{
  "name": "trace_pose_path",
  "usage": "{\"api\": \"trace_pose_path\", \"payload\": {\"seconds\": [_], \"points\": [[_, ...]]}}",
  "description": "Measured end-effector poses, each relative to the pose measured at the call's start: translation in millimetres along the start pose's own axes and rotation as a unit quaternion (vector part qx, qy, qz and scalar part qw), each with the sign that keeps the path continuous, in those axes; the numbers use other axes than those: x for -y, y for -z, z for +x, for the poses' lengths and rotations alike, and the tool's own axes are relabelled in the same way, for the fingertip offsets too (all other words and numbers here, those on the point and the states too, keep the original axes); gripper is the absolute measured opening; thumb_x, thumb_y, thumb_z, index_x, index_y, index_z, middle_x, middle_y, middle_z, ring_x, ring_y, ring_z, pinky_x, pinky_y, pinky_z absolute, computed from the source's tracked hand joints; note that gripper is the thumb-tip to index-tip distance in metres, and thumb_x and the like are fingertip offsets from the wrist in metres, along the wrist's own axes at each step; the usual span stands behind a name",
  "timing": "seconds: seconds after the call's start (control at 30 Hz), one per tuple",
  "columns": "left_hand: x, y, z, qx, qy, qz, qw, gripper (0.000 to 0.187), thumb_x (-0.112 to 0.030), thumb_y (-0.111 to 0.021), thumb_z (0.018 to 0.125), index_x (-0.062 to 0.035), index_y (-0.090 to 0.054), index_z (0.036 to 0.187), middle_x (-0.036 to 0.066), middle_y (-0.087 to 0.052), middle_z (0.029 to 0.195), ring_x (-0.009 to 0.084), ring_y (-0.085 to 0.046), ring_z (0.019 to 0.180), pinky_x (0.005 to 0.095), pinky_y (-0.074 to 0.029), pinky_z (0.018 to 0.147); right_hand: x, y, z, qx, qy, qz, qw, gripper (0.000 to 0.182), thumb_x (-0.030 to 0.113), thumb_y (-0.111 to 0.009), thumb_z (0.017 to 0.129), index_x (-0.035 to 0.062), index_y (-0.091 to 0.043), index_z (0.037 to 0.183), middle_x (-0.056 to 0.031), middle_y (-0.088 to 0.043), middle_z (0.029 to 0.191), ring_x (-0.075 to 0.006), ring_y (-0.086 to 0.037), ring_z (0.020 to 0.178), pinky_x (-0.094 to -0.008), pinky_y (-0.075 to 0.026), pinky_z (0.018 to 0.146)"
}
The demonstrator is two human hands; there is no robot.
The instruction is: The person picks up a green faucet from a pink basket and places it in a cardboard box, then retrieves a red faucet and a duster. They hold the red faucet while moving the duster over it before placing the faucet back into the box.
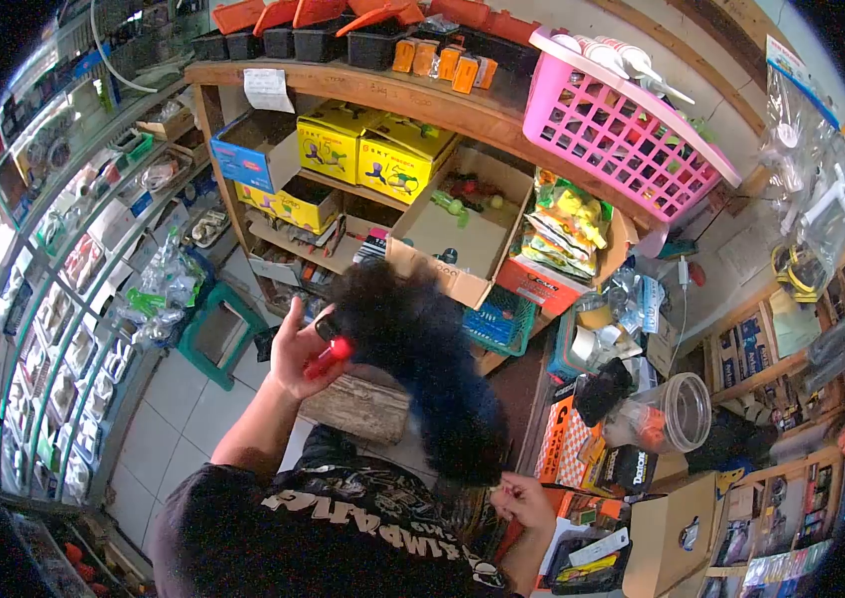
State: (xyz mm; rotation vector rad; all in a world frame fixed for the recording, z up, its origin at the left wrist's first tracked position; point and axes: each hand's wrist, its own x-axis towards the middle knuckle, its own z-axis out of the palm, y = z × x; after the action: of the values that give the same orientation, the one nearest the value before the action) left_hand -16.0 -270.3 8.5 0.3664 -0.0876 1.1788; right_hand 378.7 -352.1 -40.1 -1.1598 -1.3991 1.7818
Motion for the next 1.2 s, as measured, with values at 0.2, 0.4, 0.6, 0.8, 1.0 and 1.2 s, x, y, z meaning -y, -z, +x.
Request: {"api": "trace_pose_path", "payload": {"seconds": [0.2,0.4,0.6,0.8,1.0,1.2], "points": [[9.0,-9.9,-3.3,-0.017,-0.009,0.044,0.999,0.073,-0.061,-0.030,0.086,-0.0083,-0.029,0.136,0.028,-0.036,0.132,0.0432,-0.039,0.119,0.0473,-0.025,0.105,10.2,3.8,-6.7,0.026,-0.002,-0.091,0.995,0.029,0.013,-0.064,0.081,0.0043,-0.043,0.063,-0.0019,-0.043,0.052,-0.0078,-0.040,0.042,-0.0221,-0.029,0.039],[10.7,-19.7,-7.4,-0.047,-0.021,0.162,0.985,0.074,-0.062,-0.031,0.086,-0.0072,-0.029,0.136,0.016,-0.044,0.131,0.0309,-0.046,0.117,0.0435,-0.034,0.101,9.6,4.1,-13.5,0.039,-0.014,-0.055,0.998,0.009,0.006,-0.061,0.083,0.0001,-0.056,0.078,-0.0013,-0.051,0.059,-0.0051,-0.041,0.047,-0.0222,-0.032,0.041],[10.1,11.5,-8.6,0.044,0.012,-0.175,0.983,0.074,-0.061,-0.031,0.087,-0.0063,-0.028,0.137,0.026,-0.041,0.129,0.0393,-0.041,0.118,0.0459,-0.030,0.103,2.6,8.7,-4.3,0.088,-0.032,0.009,0.996,0.024,0.018,-0.062,0.083,0.0025,-0.050,0.070,-0.0061,-0.051,0.058,-0.0074,-0.043,0.045,-0.0217,-0.032,0.040],[11.5,4.8,-4.3,-0.090,-0.048,-0.123,0.987,0.073,-0.065,-0.028,0.085,-0.0124,-0.030,0.137,0.025,-0.040,0.131,0.0435,-0.039,0.119,0.0506,-0.028,0.103,5.2,0.9,0.2,0.048,0.014,-0.020,0.999,0.027,0.019,-0.061,0.085,0.0031,-0.046,0.068,-0.0076,-0.051,0.057,-0.0085,-0.042,0.043,-0.0225,-0.032,0.040],[12.5,-21.7,-0.9,-0.075,-0.073,0.100,0.990,0.076,-0.064,-0.023,0.087,-0.0052,-0.028,0.135,0.027,-0.043,0.127,0.0431,-0.037,0.121,0.0476,-0.031,0.102,16.9,-7.6,-13.3,0.029,-0.068,-0.031,0.997,0.017,0.006,-0.059,0.085,0.0018,-0.047,0.073,-0.0023,-0.048,0.060,-0.0064,-0.041,0.048,-0.0219,-0.033,0.043],[7.9,-13.2,3.4,-0.011,-0.048,0.018,0.999,0.071,-0.063,-0.030,0.086,-0.0062,-0.037,0.128,0.026,-0.042,0.128,0.0437,-0.035,0.122,0.0483,-0.031,0.102,19.3,2.4,-7.7,0.103,-0.047,-0.047,0.992,0.023,0.011,-0.061,0.084,0.0030,-0.046,0.068,-0.0059,-0.050,0.057,-0.0077,-0.041,0.043,-0.0213,-0.033,0.040]]}}
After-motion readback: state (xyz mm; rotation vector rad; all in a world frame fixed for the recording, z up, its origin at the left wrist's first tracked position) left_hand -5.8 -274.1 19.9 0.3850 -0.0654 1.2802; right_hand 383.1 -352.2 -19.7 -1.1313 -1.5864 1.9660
